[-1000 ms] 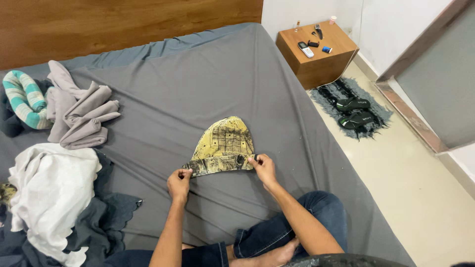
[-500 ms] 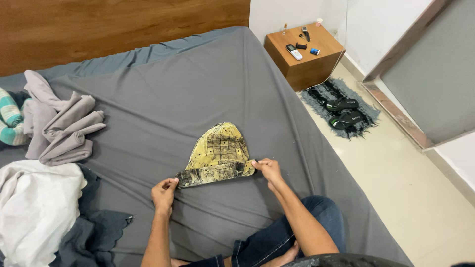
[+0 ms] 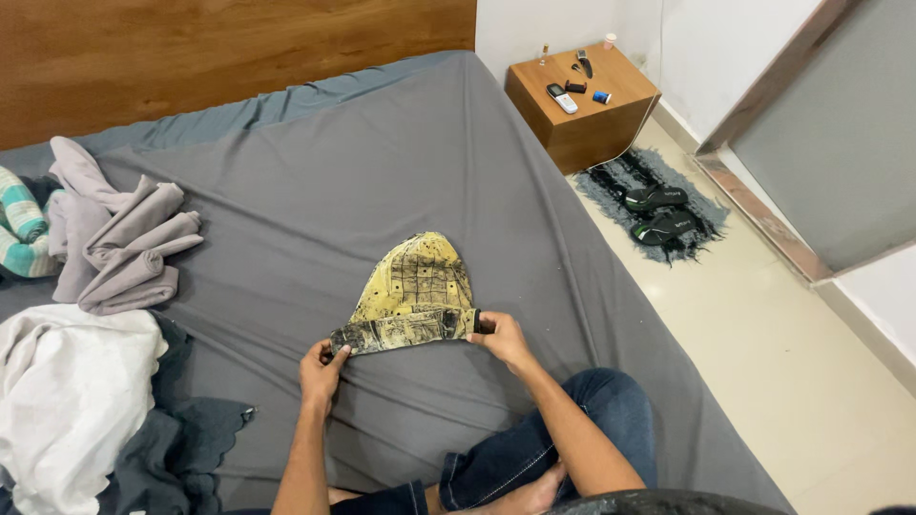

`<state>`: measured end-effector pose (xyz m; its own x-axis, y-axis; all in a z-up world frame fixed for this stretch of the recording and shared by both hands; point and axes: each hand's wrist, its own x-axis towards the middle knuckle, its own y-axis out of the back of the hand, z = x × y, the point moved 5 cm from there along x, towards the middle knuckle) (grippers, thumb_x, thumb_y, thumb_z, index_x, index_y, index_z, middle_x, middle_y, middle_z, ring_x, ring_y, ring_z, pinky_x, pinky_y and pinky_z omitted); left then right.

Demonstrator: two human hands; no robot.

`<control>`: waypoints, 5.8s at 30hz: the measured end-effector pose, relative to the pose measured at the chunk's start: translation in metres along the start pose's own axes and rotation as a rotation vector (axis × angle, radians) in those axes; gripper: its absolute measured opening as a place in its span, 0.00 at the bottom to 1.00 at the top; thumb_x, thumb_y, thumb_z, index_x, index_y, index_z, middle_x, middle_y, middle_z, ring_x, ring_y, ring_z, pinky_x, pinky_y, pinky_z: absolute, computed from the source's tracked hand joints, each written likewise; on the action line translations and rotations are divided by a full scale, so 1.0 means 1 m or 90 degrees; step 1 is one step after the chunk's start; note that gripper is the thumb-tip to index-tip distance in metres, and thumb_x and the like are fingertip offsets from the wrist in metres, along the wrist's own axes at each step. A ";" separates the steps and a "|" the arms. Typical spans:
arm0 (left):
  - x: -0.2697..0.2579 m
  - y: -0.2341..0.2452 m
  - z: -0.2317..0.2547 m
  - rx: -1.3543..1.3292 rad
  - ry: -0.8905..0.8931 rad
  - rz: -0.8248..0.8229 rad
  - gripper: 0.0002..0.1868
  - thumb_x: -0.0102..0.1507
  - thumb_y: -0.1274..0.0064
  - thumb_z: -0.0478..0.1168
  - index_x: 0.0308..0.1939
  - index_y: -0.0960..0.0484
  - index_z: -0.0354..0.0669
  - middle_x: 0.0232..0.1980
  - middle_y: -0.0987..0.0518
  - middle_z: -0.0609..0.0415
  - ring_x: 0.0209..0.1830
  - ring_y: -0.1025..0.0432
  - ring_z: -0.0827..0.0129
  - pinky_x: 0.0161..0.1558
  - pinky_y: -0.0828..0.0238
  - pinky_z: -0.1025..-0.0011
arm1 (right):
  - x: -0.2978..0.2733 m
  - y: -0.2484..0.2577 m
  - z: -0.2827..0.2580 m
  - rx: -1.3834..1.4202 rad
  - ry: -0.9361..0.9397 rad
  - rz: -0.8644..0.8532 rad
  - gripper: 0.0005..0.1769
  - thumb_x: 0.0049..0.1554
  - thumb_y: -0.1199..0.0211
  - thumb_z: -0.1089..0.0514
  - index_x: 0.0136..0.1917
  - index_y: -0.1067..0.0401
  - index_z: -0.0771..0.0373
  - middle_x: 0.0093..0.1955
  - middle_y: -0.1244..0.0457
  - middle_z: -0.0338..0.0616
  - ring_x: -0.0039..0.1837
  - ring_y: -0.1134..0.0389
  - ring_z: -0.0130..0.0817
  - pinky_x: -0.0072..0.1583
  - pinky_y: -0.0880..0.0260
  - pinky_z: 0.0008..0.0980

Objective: The person folds a yellow patterned cloth and a blue towel on a bed. They smooth and fold each item into a compact shape, placing the finished items on a growing pile of folded laundry.

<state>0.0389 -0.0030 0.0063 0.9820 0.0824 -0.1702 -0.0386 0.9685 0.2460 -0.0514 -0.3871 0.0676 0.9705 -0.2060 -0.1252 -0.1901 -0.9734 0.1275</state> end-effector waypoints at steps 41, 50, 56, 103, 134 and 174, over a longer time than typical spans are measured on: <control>-0.077 -0.037 0.121 0.834 -0.609 -0.134 0.21 0.61 0.50 0.41 0.59 0.23 0.45 0.54 0.19 0.58 0.60 0.29 0.66 0.74 0.50 0.45 | -0.024 -0.093 -0.052 -0.876 0.408 -0.088 0.23 0.53 0.37 0.48 0.60 0.25 0.56 0.58 0.34 0.39 0.64 0.39 0.40 0.68 0.50 0.63; -0.072 -0.028 0.095 0.507 -0.362 -0.263 0.19 0.64 0.51 0.48 0.57 0.20 0.49 0.49 0.17 0.50 0.57 0.28 0.55 0.63 0.38 0.54 | -0.026 -0.077 -0.057 -0.740 0.381 -0.064 0.16 0.56 0.44 0.49 0.51 0.23 0.58 0.52 0.33 0.40 0.61 0.38 0.42 0.69 0.57 0.73; -0.046 -0.021 0.087 0.428 -0.148 -0.195 0.27 0.66 0.52 0.56 0.66 0.29 0.54 0.52 0.18 0.52 0.58 0.27 0.56 0.60 0.36 0.53 | 0.018 -0.087 -0.050 -0.703 0.276 -0.055 0.17 0.59 0.49 0.48 0.44 0.23 0.59 0.49 0.34 0.43 0.60 0.38 0.42 0.70 0.50 0.56; -0.048 -0.099 0.104 0.678 -0.363 -0.218 0.42 0.61 0.47 0.61 0.75 0.40 0.55 0.79 0.42 0.59 0.80 0.51 0.61 0.65 0.45 0.51 | 0.028 -0.075 -0.018 -0.691 0.273 -0.186 0.42 0.50 0.35 0.49 0.75 0.43 0.60 0.79 0.51 0.53 0.81 0.55 0.48 0.78 0.61 0.48; -0.055 -0.065 0.122 0.516 -0.180 -0.288 0.21 0.65 0.48 0.50 0.63 0.24 0.63 0.60 0.21 0.56 0.64 0.30 0.56 0.64 0.41 0.49 | -0.020 -0.088 -0.063 -0.741 0.310 0.122 0.29 0.48 0.41 0.51 0.63 0.34 0.59 0.72 0.45 0.51 0.76 0.49 0.48 0.68 0.52 0.67; -0.006 -0.114 0.143 0.667 -0.324 -0.038 0.16 0.67 0.54 0.55 0.48 0.15 0.56 0.48 0.17 0.61 0.55 0.28 0.58 0.70 0.56 0.33 | 0.066 -0.094 -0.051 -0.768 0.171 -0.023 0.29 0.66 0.55 0.40 0.70 0.33 0.60 0.61 0.37 0.47 0.65 0.39 0.45 0.66 0.45 0.57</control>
<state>0.0640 -0.1475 0.1160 0.9471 -0.2906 0.1364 -0.0522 0.2801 0.9585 0.0377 -0.3042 0.0978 0.9991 -0.0152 0.0395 -0.0419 -0.2343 0.9713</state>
